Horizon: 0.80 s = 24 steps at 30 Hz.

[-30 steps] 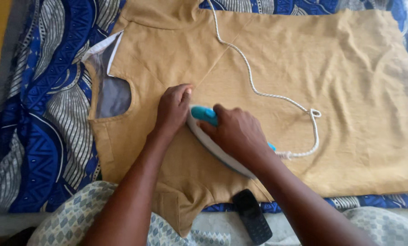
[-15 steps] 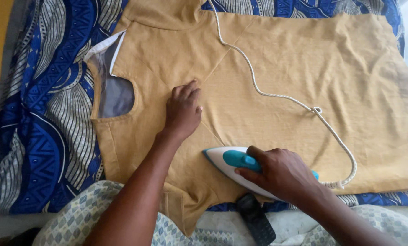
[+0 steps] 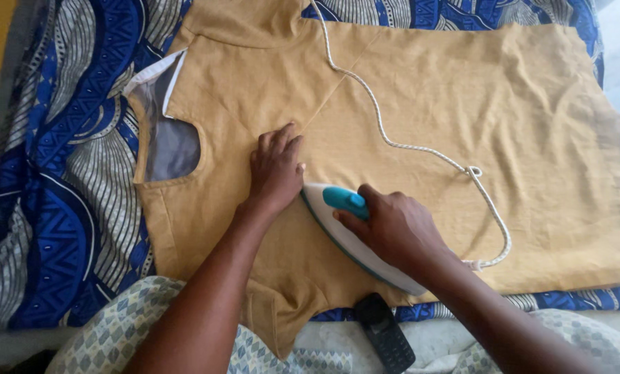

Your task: The person irons a tan garment laid flat on a patterned blue and white surface. They use a teal and white electric iron, moving it back and forth across the fabric while holding the garment steady with the other hand.

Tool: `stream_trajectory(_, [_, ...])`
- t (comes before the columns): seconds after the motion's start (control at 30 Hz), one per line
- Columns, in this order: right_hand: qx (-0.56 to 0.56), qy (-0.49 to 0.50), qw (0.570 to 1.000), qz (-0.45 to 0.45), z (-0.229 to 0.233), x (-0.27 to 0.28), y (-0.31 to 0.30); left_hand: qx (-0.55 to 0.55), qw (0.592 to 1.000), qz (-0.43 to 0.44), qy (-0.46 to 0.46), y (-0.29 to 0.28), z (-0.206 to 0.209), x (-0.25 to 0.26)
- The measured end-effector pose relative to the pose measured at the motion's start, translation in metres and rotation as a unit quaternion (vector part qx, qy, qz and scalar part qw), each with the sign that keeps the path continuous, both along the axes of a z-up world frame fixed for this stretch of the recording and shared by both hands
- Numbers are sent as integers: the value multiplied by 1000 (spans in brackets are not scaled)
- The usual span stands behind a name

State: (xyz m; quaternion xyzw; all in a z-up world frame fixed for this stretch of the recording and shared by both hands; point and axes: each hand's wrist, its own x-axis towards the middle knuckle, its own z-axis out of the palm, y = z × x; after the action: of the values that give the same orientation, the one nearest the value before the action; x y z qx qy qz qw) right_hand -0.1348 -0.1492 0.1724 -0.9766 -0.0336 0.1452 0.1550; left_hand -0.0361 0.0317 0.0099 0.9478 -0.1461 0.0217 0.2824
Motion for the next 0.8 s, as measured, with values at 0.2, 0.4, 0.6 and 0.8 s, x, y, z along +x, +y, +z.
stream_trajectory(0.2, [-1,28,999,19,0,4,1,4,1000,-6,3,2,1,0])
stream_trajectory(0.4, [-6,78,993,86,8,-9,-12,-5,1000,-10,-3,3,4,-1])
stream_trajectory(0.6, [-16,124,985,122,15,-28,-39,-15,999,-17,-24,2,2,-3])
stream_trajectory(0.8, [-31,84,996,4,8,-19,-25,-17,1000,-12,-22,0,0,-3])
